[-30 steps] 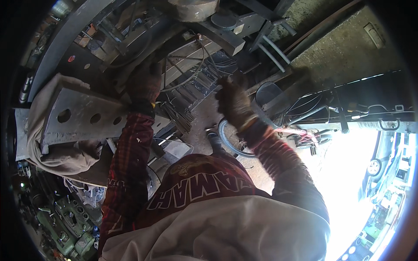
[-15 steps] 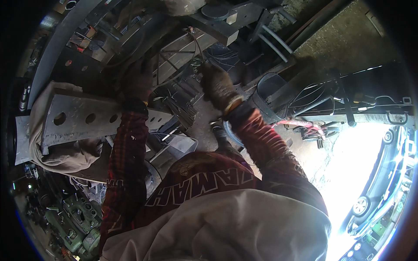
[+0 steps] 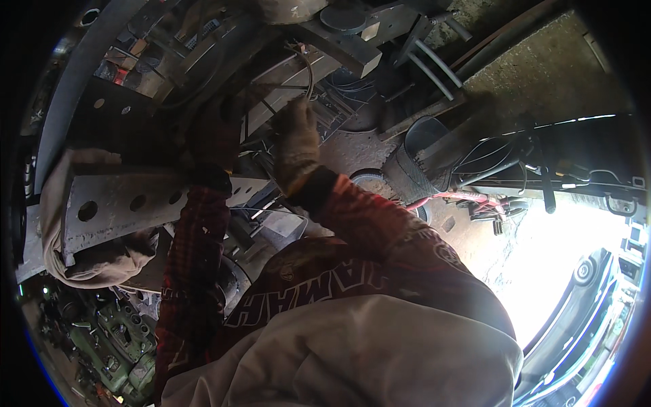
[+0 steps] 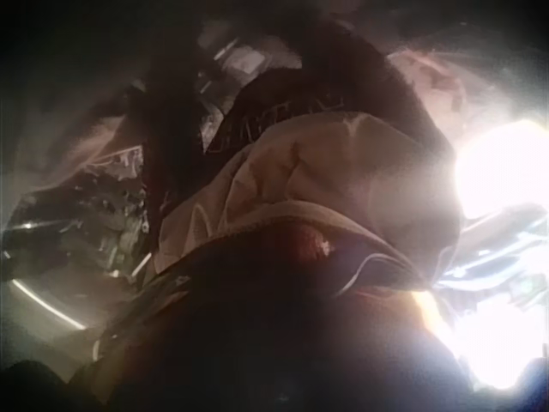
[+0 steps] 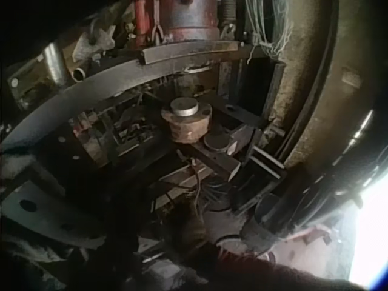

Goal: The person secures a bundle of wire with a short piece of copper wire by twisting the ends together using gloved hands.

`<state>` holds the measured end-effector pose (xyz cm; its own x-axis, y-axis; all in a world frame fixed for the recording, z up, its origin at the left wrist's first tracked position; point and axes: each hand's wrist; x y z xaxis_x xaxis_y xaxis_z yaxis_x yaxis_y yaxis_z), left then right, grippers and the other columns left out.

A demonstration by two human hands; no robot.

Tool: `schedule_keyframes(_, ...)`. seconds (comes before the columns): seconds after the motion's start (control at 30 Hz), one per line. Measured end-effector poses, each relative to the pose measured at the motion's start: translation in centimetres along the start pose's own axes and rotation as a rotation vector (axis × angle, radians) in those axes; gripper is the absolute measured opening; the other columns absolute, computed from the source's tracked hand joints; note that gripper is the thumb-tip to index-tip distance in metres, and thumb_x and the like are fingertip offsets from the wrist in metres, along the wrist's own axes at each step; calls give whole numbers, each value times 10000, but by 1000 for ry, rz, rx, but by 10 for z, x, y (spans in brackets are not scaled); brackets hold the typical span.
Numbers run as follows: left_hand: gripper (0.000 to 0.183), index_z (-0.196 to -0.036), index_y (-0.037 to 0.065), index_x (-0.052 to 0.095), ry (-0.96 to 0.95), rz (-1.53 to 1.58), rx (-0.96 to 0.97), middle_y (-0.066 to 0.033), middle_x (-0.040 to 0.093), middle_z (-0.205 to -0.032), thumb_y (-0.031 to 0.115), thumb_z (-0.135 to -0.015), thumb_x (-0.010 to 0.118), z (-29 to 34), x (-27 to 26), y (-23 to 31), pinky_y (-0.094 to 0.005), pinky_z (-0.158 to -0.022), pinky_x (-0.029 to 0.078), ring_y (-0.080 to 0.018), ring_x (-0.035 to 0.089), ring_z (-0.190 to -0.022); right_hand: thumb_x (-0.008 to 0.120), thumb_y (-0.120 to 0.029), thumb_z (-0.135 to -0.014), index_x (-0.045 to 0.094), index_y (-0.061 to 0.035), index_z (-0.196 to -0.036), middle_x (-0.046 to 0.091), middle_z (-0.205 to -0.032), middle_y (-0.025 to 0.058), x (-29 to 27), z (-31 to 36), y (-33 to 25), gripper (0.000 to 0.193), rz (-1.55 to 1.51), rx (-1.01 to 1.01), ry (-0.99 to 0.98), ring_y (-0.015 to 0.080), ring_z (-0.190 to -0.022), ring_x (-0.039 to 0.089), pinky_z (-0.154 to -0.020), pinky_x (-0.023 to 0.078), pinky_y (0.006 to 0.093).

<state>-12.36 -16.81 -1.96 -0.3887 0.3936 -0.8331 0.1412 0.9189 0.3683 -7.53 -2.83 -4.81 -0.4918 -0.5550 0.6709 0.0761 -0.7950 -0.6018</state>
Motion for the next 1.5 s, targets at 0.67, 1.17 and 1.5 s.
schedule_keyframes(0.67, 317, -942, 128, 708, -14, -18, -3, -132, 706, -920, 423, -928, 591, 1, -3, 4, -467, -769, 526, -353, 677, -870, 587, -306, -1008, 586, -91, -1174, 581, -883, 60, -40, -50, -53, 272, 259, 143, -285, 178, -810, 634, -748, 563, 414)
schedule_keyframes(1.17, 217, -865, 141, 667, 29, -37, 125, -94, 669, -884, 314, -939, 561, -4, -4, -4, -451, -715, 524, -330, 660, -823, 593, -356, -976, 584, -99, -1203, 624, -1105, 114, -31, -77, -59, 343, 1270, -678, -774, 272, -996, 627, -842, 551, 412)
schedule_keyframes(1.5, 117, -944, 191, 661, 69, -272, 369, -33, 636, -901, 265, -856, 642, 0, -9, 3, -391, -678, 546, -246, 657, -824, 467, -399, -1062, 495, 3, -1313, 638, -1260, 228, -7, -65, -42, 474, 147, 171, -289, 351, -1109, 654, -914, 568, 477)
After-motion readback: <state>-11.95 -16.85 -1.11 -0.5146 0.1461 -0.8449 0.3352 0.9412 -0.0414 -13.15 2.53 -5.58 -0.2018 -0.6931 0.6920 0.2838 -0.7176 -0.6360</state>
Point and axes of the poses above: each hand's wrist, its own z-axis away from the middle knuckle, its own x-axis out of the palm, y = z × x
